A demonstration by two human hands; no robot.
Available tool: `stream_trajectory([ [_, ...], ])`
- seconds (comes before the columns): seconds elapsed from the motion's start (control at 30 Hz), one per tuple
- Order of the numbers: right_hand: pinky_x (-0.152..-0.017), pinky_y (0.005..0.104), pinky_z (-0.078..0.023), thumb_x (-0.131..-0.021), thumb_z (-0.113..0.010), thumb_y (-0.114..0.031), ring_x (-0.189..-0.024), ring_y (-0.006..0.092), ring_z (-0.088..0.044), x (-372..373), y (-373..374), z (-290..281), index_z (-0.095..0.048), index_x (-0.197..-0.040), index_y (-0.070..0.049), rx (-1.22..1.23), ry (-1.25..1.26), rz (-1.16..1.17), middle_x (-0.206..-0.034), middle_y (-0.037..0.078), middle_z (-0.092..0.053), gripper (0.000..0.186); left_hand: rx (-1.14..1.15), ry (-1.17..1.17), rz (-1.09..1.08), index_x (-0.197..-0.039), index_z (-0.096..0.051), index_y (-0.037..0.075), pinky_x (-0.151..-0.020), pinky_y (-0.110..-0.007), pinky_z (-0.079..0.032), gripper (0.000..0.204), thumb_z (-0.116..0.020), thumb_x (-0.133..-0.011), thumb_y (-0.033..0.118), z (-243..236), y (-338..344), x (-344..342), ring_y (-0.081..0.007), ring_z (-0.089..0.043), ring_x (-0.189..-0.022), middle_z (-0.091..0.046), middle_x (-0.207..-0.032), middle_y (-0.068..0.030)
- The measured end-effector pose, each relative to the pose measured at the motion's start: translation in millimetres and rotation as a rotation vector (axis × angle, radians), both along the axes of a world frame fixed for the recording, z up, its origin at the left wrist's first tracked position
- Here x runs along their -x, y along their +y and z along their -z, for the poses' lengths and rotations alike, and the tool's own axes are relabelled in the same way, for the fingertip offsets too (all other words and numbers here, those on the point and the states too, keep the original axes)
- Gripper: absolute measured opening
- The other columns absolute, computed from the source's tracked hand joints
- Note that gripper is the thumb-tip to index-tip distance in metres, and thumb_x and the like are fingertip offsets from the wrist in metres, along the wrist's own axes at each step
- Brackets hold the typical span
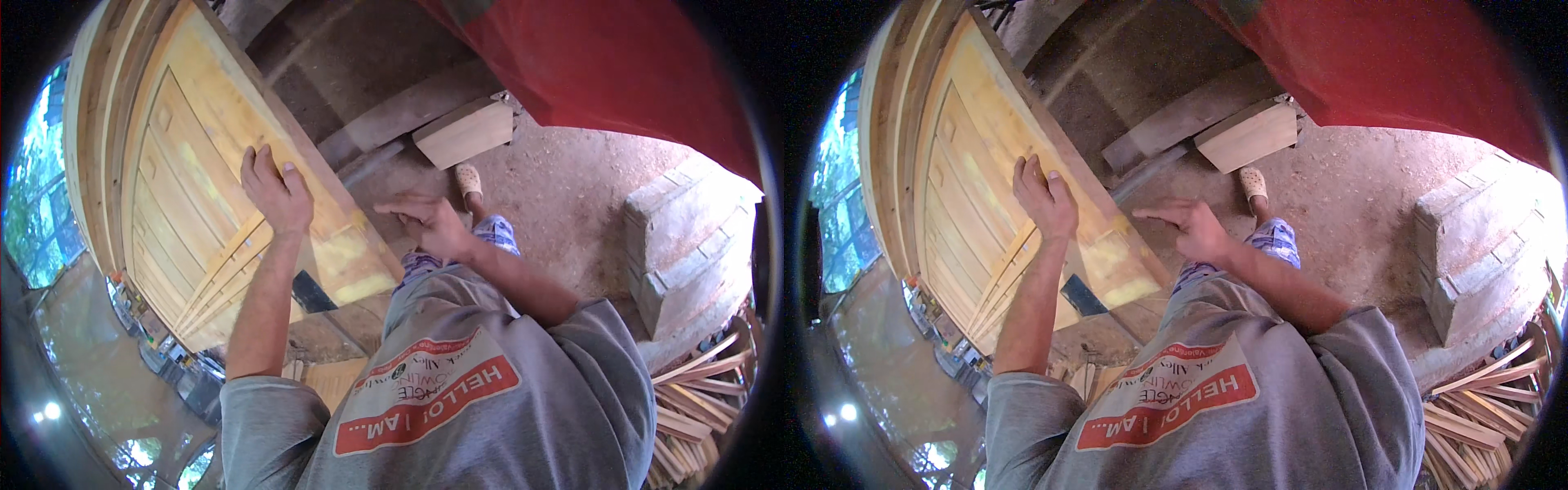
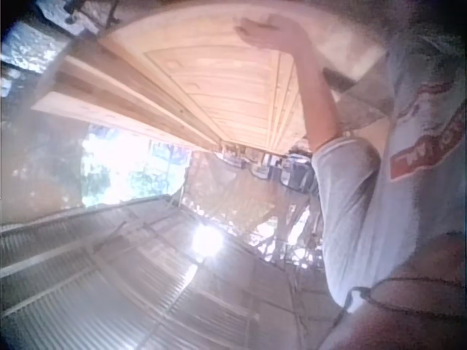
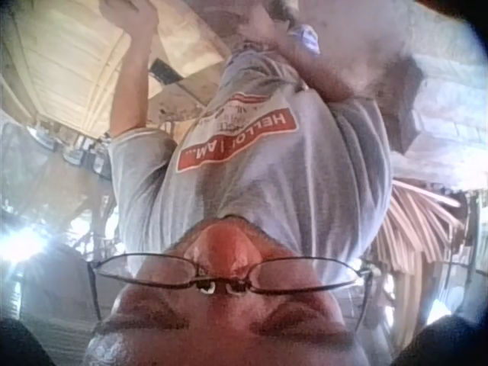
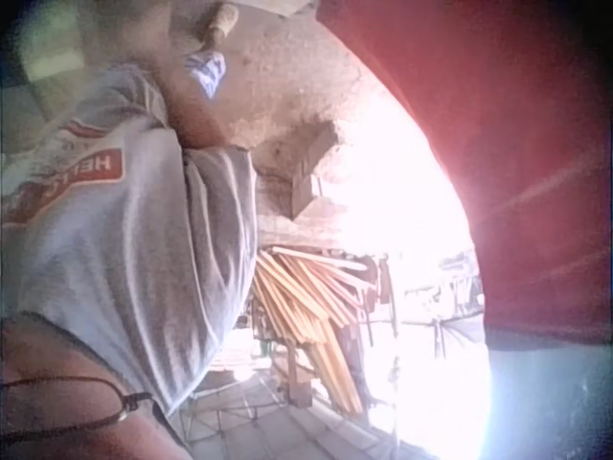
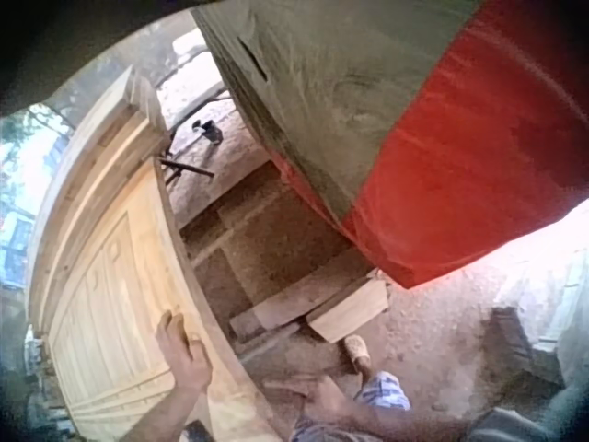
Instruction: The person applies filler to gaps in a wooden door with a putty knife and sands the wood with sandpaper. They subsequently use a wooden stick to scoop a yellow substance from a container onto a piece of sandpaper.
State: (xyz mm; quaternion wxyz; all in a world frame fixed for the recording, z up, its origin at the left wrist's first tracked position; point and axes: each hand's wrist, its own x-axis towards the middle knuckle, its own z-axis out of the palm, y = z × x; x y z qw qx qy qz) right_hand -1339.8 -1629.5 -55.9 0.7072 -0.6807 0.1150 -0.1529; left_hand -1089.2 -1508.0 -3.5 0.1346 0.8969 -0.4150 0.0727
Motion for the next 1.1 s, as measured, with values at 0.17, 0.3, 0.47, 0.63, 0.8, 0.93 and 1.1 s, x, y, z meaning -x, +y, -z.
stream_trajectory([
  [0.17,-0.098,0.0433,-0.052,-0.070,-0.056,0.011,-0.112,0.0370,-0.065,-28,0,12,-0.071,-0.119,-0.008,0.033,-0.073,0.029,-0.116,0.017,-0.071,0.054,-0.004,-0.001,0.018,-0.135,-0.050,-0.003,-0.113,-0.054,-0.028,0.048,-0.052,-0.094,0.021,1,-1,-3,-0.0451,-0.038,-0.134,-0.041,-0.146,-0.0295],
  [0.3,-0.097,0.0434,-0.053,-0.070,-0.058,0.009,-0.109,0.0365,-0.066,-24,3,13,-0.072,-0.117,-0.006,-0.041,-0.089,-0.063,-0.115,0.017,-0.071,0.051,-0.007,-0.003,0.009,-0.135,-0.050,-0.004,-0.113,-0.054,-0.028,0.047,-0.052,-0.094,0.022,1,-3,1,-0.0455,-0.038,-0.134,-0.042,-0.145,-0.0299],
  [0.47,-0.094,0.0421,-0.055,-0.074,-0.066,0.003,-0.106,0.0354,-0.068,-1,12,-1,-0.074,-0.114,-0.008,-0.030,0.015,-0.124,-0.115,0.015,-0.072,0.043,-0.001,-0.017,0.016,-0.135,-0.050,-0.003,-0.113,-0.054,-0.028,0.048,-0.051,-0.094,0.022,2,-2,0,-0.0456,-0.038,-0.135,-0.042,-0.145,-0.0300],
  [0.63,-0.093,0.0398,-0.055,-0.075,-0.060,0.005,-0.106,0.0345,-0.069,9,9,1,-0.073,-0.116,-0.007,-0.068,-0.054,-0.140,-0.114,0.016,-0.072,0.045,0.011,0.008,-0.021,-0.134,-0.051,-0.003,-0.112,-0.056,-0.029,0.050,-0.053,-0.092,0.025,-1,-1,1,-0.0464,-0.040,-0.133,-0.043,-0.143,-0.0303],
  [0.8,-0.094,0.0343,-0.053,-0.077,-0.055,0.007,-0.105,0.0228,-0.069,8,-1,9,-0.072,-0.116,-0.004,-0.379,0.171,-0.074,-0.114,0.012,-0.074,0.044,0.039,-0.014,0.000,-0.133,-0.052,-0.002,-0.111,-0.056,-0.031,0.049,-0.055,-0.091,0.024,0,-1,-2,-0.0463,-0.040,-0.133,-0.044,-0.142,-0.0299],
  [0.93,-0.095,0.0293,-0.050,-0.081,-0.052,0.008,-0.104,0.0130,-0.065,6,-10,5,-0.071,-0.118,-0.002,-0.635,0.351,-0.009,-0.111,0.007,-0.073,0.043,0.054,-0.021,0.016,-0.134,-0.052,-0.001,-0.111,-0.056,-0.032,0.050,-0.057,-0.090,0.022,0,0,0,-0.0465,-0.041,-0.133,-0.044,-0.142,-0.0297],
  [1.1,-0.094,0.0271,-0.049,-0.083,-0.052,0.006,-0.104,0.0137,-0.064,17,-15,-10,-0.070,-0.119,0.000,-0.667,0.360,0.136,-0.107,0.007,-0.071,0.041,0.080,-0.018,0.017,-0.134,-0.051,-0.002,-0.111,-0.056,-0.031,0.052,-0.060,-0.089,0.021,2,3,-2,-0.0470,-0.040,-0.133,-0.043,-0.143,-0.0298],
])
